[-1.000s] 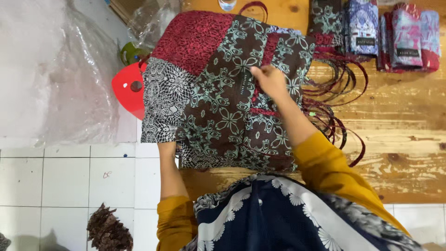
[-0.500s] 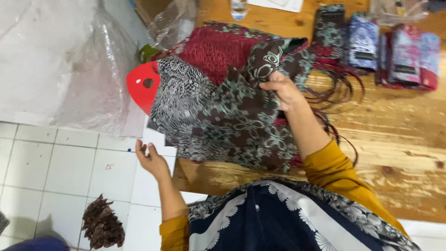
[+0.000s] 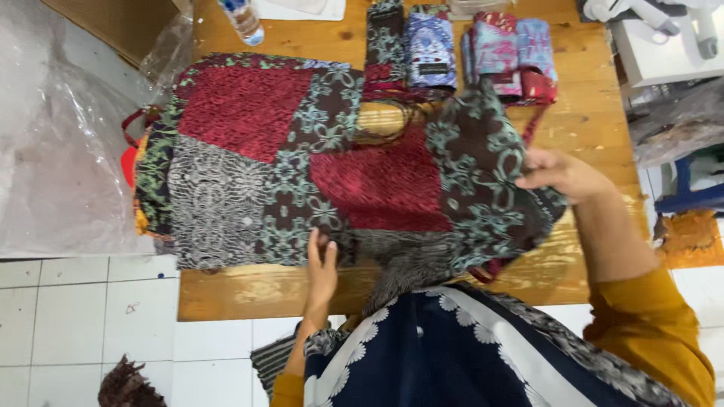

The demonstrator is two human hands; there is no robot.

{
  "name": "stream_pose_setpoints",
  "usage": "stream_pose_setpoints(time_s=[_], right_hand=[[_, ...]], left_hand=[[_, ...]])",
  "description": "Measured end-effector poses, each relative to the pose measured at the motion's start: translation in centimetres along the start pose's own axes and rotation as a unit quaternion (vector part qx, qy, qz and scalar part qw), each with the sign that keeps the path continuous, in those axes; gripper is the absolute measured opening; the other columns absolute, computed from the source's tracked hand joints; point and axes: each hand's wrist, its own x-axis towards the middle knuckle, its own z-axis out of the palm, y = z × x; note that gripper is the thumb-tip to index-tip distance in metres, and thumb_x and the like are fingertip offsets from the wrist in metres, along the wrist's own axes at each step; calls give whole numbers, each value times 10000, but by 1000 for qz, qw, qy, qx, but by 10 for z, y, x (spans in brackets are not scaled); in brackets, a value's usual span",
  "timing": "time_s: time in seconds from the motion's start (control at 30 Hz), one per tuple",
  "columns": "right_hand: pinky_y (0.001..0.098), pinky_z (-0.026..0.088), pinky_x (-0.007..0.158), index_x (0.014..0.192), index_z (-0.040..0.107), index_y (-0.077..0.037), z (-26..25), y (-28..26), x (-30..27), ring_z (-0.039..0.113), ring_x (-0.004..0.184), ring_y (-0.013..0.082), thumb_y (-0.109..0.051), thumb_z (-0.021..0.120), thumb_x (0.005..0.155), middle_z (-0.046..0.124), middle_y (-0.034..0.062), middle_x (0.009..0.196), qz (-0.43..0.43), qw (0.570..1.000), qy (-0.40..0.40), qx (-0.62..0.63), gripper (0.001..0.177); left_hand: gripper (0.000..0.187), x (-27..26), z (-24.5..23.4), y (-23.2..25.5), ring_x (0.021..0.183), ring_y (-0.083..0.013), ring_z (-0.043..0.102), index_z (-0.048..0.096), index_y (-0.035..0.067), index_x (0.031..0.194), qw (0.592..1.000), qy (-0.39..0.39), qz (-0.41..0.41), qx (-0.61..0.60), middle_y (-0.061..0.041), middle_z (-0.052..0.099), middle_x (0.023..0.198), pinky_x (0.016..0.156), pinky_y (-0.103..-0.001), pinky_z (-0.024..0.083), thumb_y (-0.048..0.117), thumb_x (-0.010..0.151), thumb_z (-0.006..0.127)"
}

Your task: The person folds several patterned fabric items on a wooden table. They smooth each piece, fold it into a compact rectangle, and place it in a neat stack. The person handles the items one at a time, repeating the folding process for each piece.

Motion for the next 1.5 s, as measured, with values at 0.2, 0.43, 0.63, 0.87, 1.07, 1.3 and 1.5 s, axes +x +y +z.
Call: stream_pose_setpoints(time_s=[0.2,0.43,0.63,0.87,1.07,1.3,1.5], right_hand=[[430,506,936,1402,628,-43,-109,27,-70,663,1083,329,-189,760,909,716,200,1158,108,867,329,-358,531],[493,504,1050,1424,597,-63,-74,150,-99,626,1205,439,-193,722,962,658,244,1278,-36,745,445,-496,496],[538,449,973,1466,473,83,-45,253,-155,555,1181,523,-271,891,821,571,360,1318,-32,617,635,-465,846],[472,555,908,1137,711,30,-78,257,-131,735,1012,392,-56,608,912,746,260,989,163,780,533,-286,261],[546,396,1007,1502,486,60,-160,147,-192,516,1199,517,-49,727,733,546,335,1396,-93,431,621,-649,813],[530,425,985,1465,570,34,-111,265,-260,549,1117,433,-23,774,887,610,253,1190,22,579,672,-461,616],[600,435,979,1471,510,-121,-48,341,-287,587,1226,322,-473,645,951,613,107,1426,83,716,675,156,642]], left_hand=[[792,-55,132,-7,983,-392,647,276,175,1599,927,-186,-317,-79,-166,631,1323,814,-477,536,308,917,655],[650,20,164,11,1264,-265,575,398,53,1552,992,-96,8,86,-191,584,1427,1040,-427,468,283,1020,692],[685,98,211,10,1110,-293,647,481,21,1374,997,8,-41,69,-200,631,1281,957,-412,520,276,839,827],[294,107,217,-29,791,-311,699,734,14,923,975,-54,82,200,-139,723,834,729,-431,541,297,860,786],[277,8,215,-67,518,-191,642,687,-27,854,949,-275,-156,9,-143,703,712,458,-334,490,240,924,719],[381,-32,185,-63,710,-203,700,636,-20,1081,989,-142,-15,41,-166,728,889,653,-320,565,325,963,746],[488,-17,222,-30,913,-246,756,657,3,1220,965,-233,57,109,-139,746,1053,793,-386,592,379,920,738]])
